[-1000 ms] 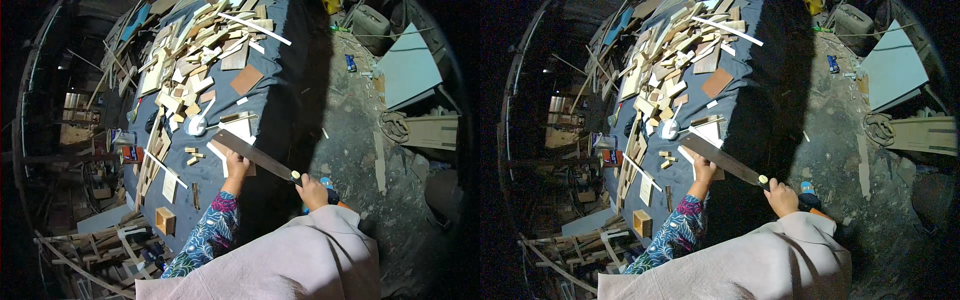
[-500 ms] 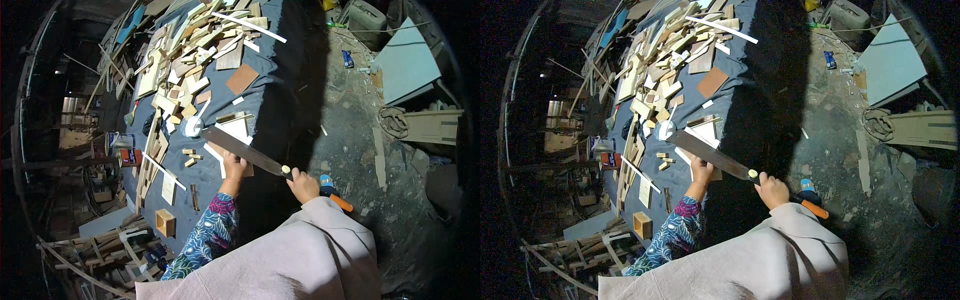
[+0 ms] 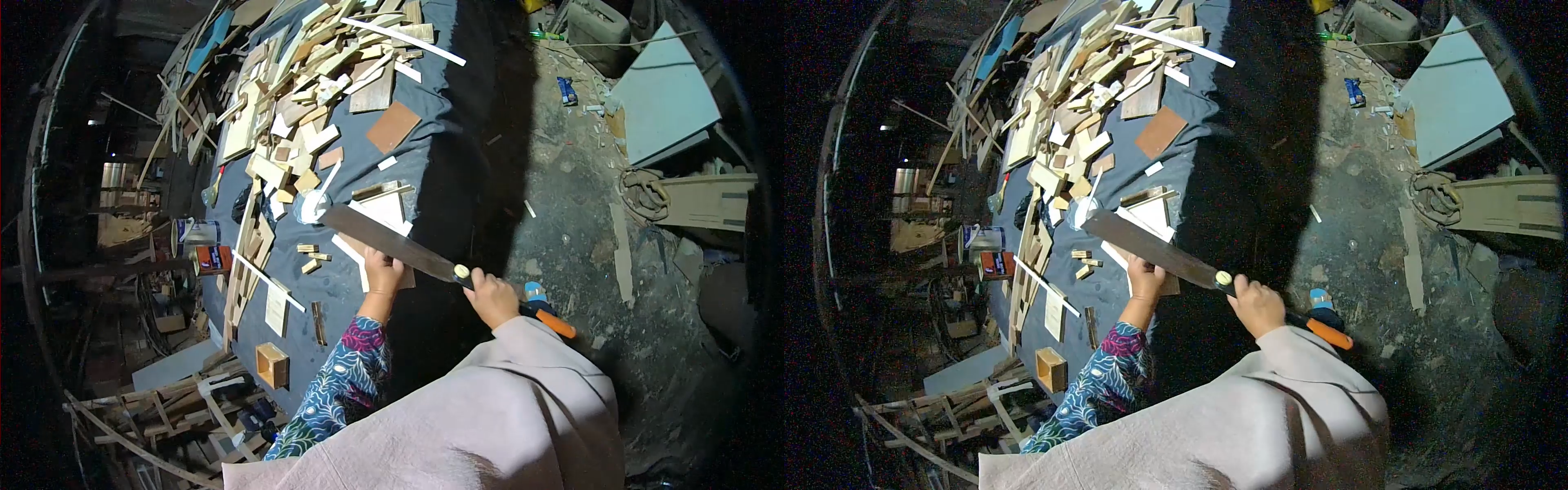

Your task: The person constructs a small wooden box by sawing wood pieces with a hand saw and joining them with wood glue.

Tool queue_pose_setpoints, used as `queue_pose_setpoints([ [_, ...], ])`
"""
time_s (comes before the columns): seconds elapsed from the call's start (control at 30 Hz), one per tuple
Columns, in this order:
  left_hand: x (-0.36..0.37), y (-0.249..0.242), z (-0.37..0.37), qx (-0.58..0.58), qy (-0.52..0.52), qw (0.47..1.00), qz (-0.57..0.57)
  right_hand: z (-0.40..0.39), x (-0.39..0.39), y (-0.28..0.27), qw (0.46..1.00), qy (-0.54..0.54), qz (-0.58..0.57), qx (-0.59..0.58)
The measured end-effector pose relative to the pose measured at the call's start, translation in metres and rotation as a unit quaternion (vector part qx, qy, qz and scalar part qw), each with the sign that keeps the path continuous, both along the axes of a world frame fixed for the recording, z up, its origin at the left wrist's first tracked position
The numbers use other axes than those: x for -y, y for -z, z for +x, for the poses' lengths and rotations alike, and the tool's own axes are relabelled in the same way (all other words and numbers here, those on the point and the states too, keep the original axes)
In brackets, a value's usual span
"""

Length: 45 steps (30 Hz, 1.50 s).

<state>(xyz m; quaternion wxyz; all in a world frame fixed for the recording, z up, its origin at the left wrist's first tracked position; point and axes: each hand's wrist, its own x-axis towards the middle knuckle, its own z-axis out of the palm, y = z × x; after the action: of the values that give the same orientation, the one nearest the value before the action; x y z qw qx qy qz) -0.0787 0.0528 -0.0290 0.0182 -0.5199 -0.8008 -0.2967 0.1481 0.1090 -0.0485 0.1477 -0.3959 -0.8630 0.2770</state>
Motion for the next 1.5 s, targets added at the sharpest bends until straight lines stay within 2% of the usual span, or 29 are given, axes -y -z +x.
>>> queue_pose_setpoints([
  [0.2, 0.002, 0.003, -0.004, -0.030, -0.011, 0.999, -0.002, 0.008, 0.002, 0.000, 0.999, 0.005, -0.015, 0.046],
  [0.27, 0.001, 0.001, -0.003, -0.005, -0.003, 1.000, 0.001, -0.002, 0.001, 0.003, 1.000, 0.005, 0.004, -0.002],
  [0.37, 0.002, 0.002, -0.003, 0.014, -0.028, 0.999, -0.010, -0.009, -0.004, -0.002, 1.000, 0.003, 0.009, -0.001],
  [0.47, 0.003, 0.003, -0.005, -0.021, -0.020, 0.999, -0.020, 0.005, -0.002, -0.002, 1.000, 0.008, 0.009, 0.024],
  [0.7, 0.004, 0.002, -0.005, -0.025, -0.013, 0.999, -0.034, -0.015, -0.005, 0.000, 1.000, 0.011, 0.017, -0.001],
  [0.8, 0.005, 0.008, -0.007, 0.001, -0.035, 0.999, -0.031, -0.004, -0.002, 0.003, 0.999, 0.026, 0.022, 0.020],
  [0.9, 0.002, 0.006, -0.003, 0.054, -0.037, 0.998, -0.011, -0.019, -0.006, 0.003, 0.999, 0.001, 0.032, -0.011],
  [0.97, 0.003, 0.000, -0.004, -0.015, -0.022, 0.999, -0.045, -0.026, -0.009, 0.000, 0.999, 0.002, 0.032, -0.006],
  [1.1, 0.002, 0.004, -0.006, -0.008, -0.017, 1.000, -0.015, -0.005, -0.005, 0.007, 1.000, 0.000, 0.018, 0.010],
  [1.17, 0.000, 0.001, -0.003, -0.042, 0.012, 0.999, 0.009, -0.014, -0.005, 0.005, 1.000, 0.001, 0.019, 0.003],
  [1.27, 0.002, -0.001, -0.001, 0.006, -0.030, 0.999, -0.032, -0.035, -0.010, 0.002, 1.000, -0.004, 0.029, -0.007],
  [1.4, 0.002, 0.000, -0.004, -0.019, -0.013, 1.000, -0.013, -0.010, -0.008, 0.007, 1.000, -0.001, 0.022, 0.002],
  [1.5, 0.002, 0.003, -0.004, -0.002, -0.007, 1.000, -0.025, -0.021, -0.010, 0.006, 1.000, -0.009, 0.022, -0.009],
])
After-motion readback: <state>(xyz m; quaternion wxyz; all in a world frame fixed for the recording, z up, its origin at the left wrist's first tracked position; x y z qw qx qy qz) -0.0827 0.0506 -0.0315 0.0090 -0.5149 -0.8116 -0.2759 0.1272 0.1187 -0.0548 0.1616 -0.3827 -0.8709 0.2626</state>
